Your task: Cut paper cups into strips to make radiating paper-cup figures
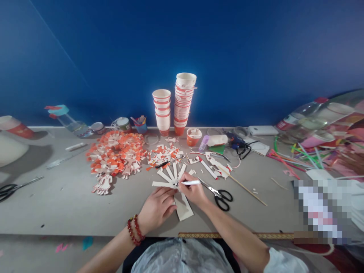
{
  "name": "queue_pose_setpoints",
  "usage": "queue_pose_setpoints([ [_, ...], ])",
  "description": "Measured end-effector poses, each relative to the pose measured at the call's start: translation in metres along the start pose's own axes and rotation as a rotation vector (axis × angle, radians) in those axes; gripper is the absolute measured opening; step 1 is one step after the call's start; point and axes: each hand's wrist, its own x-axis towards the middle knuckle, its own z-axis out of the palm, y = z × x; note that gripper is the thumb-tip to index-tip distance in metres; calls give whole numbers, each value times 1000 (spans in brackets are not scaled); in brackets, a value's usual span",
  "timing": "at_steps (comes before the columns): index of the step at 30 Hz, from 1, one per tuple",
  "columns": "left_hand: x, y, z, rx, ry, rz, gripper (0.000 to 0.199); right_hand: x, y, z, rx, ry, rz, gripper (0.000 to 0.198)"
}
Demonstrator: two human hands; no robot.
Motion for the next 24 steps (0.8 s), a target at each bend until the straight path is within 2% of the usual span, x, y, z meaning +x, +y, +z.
queue_pose_setpoints([
  [24, 0, 0, -1, -2, 16, 7, 12, -1, 1, 0, -22, -20, 4, 10],
])
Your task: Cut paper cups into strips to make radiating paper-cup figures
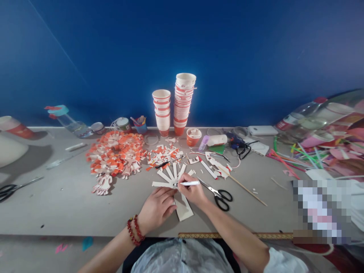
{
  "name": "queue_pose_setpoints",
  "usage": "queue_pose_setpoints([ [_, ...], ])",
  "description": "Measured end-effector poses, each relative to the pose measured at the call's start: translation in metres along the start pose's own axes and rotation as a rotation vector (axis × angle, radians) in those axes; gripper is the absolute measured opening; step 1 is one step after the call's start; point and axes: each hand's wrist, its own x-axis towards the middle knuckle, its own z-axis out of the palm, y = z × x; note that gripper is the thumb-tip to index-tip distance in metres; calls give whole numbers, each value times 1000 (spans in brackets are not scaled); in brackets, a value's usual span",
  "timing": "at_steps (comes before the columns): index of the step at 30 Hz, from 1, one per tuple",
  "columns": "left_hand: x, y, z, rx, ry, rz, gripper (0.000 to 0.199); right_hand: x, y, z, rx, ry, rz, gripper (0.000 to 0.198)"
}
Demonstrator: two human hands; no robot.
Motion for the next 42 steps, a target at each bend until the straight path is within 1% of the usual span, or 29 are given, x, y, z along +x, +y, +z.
queue_pose_setpoints([
  [18, -1, 0, 0, 3, -21, -10, 13, 2, -4, -1, -13, 12, 9, 11],
  [28, 0, 1, -1, 16, -5, -10, 11, 1, -2, -1, -10, 6, 0, 10],
  [36, 0, 1, -2, 8, 9, -2, 11, 2, -3, -1, 12, 29, 2, 11],
  [42, 0, 1, -2, 4, -8, -6, 11, 2, -2, -1, 25, 31, -7, 11],
])
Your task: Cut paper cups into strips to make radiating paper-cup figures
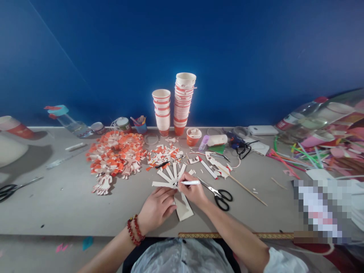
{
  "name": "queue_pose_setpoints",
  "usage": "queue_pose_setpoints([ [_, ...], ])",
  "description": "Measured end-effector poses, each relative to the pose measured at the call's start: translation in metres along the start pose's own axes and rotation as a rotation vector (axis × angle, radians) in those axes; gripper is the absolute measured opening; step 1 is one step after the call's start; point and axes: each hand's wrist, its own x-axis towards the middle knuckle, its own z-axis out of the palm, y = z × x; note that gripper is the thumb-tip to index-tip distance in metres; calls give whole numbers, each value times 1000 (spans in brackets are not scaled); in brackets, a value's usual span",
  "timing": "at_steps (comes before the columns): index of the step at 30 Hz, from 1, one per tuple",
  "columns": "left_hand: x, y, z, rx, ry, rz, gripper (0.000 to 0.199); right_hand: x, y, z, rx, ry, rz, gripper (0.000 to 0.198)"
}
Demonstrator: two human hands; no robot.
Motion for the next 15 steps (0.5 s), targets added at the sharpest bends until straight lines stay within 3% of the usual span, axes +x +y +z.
queue_pose_setpoints([
  [15, 0, 0, 0, -1, 9, 5, 11, 0, 1, 1, 4, -11, 13, 12],
])
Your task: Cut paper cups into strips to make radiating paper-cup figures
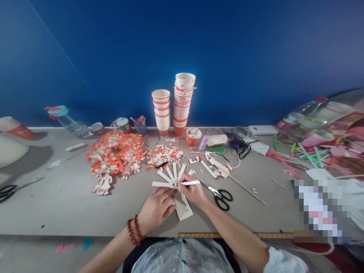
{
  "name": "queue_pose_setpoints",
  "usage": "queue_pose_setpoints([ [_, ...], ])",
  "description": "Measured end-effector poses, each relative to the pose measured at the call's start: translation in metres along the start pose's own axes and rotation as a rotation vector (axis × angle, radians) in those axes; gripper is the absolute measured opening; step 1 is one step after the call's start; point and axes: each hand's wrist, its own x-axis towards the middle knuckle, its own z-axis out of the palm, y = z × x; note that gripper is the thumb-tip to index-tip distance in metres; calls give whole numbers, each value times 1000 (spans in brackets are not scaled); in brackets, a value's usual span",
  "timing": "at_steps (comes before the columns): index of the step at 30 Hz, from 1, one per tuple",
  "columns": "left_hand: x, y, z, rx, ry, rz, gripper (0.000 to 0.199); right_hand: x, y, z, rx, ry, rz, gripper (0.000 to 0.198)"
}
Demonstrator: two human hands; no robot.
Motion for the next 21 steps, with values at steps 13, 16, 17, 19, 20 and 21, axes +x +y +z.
queue_pose_setpoints([
  [13, 0, -1, 1, -6, -14, -5, 12, -1, 0, 0, -21, -14, 6, 10],
  [16, 0, -1, 1, -4, -13, -5, 12, -1, 0, 0, -23, -17, 3, 11],
  [17, 0, -1, 1, -5, -13, -6, 12, -1, 1, 0, -22, -17, 2, 11],
  [19, -1, -1, 1, -6, -12, -7, 12, -1, 1, 0, -20, -15, -2, 11],
  [20, -1, -1, 2, -7, -11, -9, 12, -1, 1, 0, -18, -13, -3, 11],
  [21, -1, -1, 2, -9, -12, -11, 12, -1, 2, 0, -16, -9, -3, 11],
])
